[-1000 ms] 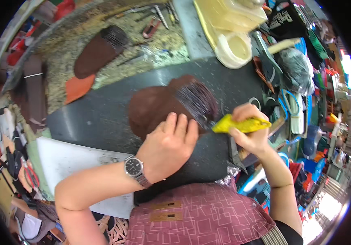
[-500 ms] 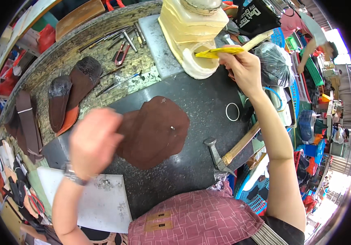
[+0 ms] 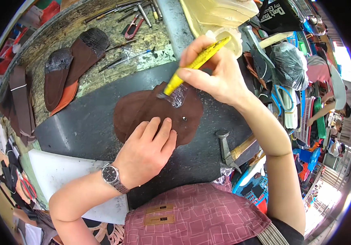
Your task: Assembling leather shoe components by punching holes with a hammer and punch tool, stitching, and applying adhesive.
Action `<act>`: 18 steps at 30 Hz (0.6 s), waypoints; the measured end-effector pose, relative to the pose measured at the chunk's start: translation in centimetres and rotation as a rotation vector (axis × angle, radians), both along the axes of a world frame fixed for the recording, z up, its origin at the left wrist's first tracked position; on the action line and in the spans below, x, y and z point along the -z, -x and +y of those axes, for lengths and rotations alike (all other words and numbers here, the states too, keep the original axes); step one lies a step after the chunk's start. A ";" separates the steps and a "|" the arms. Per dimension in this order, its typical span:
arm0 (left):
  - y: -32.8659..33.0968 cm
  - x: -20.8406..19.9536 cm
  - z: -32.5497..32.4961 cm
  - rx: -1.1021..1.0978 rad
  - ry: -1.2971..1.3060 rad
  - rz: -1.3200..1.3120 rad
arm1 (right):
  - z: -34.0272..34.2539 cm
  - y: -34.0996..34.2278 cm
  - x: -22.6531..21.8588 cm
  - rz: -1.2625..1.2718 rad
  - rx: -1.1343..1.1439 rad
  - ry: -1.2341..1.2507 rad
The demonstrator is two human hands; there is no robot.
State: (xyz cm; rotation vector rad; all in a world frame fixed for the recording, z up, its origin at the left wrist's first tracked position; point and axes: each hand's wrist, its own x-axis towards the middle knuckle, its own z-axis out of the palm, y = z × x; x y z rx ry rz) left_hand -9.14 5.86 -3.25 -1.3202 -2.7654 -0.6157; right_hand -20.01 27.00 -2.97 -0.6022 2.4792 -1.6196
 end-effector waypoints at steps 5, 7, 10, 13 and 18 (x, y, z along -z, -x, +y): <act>-0.1 0.3 -0.3 0.015 -0.018 -0.021 | 1.6 -3.4 -0.9 0.052 0.166 -0.035; -0.2 0.3 -0.4 -0.005 -0.019 -0.017 | 2.0 -5.5 -2.2 -0.127 0.142 -0.023; -0.2 0.3 0.0 0.000 0.000 0.017 | 0.3 -5.4 -2.3 -0.006 0.120 0.172; -0.4 0.0 0.4 -0.021 0.018 0.023 | -2.3 -3.2 -0.5 0.242 0.030 0.048; -0.6 0.0 0.2 -0.042 0.026 0.041 | 1.1 -6.9 -0.8 0.249 0.032 0.051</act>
